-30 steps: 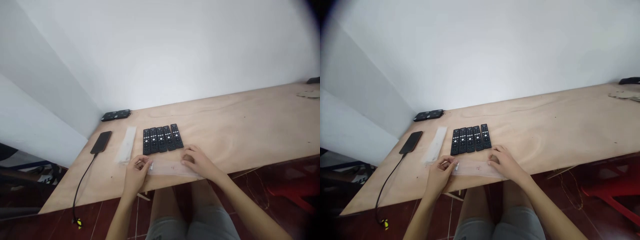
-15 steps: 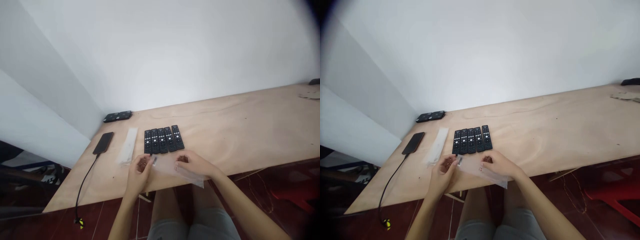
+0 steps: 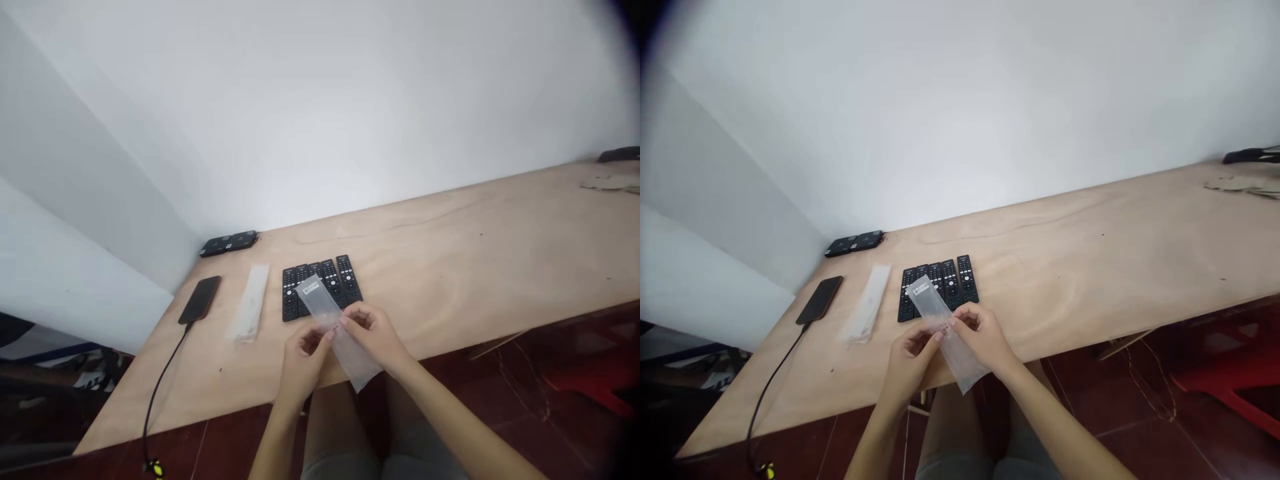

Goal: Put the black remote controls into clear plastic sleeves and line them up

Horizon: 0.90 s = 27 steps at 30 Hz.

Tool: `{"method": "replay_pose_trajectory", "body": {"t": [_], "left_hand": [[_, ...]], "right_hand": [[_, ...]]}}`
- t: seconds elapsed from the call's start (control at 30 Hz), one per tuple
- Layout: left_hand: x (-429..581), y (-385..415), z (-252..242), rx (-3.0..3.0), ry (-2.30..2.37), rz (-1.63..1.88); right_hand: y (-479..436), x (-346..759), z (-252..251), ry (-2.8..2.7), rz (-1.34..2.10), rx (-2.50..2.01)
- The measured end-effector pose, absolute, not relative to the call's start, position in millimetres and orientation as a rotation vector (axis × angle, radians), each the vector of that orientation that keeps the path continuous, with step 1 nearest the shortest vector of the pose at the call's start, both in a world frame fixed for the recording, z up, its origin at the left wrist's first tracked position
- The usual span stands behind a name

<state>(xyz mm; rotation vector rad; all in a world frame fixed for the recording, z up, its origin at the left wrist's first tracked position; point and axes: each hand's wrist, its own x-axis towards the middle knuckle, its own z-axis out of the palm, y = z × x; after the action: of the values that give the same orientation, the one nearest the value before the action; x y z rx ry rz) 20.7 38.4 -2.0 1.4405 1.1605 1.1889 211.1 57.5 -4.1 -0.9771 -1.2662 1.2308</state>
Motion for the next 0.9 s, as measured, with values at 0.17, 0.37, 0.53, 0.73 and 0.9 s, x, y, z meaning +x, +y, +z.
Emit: {"method": "replay_pose_trajectory", "body": {"t": [0.17,0.37,0.53,0.73,0.9], "left_hand": [[-13,46,12,1.423,1.281,1.293],[-104,96,78,1.294,1.465,1.437],[-153,149,107,1.399,1.715,1.306],[-169,176,58,1.54,1.879,1.167],[-177,180,24,1.663,2.043,1.107]], "right_hand": [[51,213,-8,-1.302,1.196,-0.992],[54,211,-14,-1.286,1.18,-1.0],[55,210,-15,-1.274,1.188,-0.997],[53,210,-15,-1.297,1.181,-0.992],[52,210,-13,-1.31,1.177,-0.999]]}}
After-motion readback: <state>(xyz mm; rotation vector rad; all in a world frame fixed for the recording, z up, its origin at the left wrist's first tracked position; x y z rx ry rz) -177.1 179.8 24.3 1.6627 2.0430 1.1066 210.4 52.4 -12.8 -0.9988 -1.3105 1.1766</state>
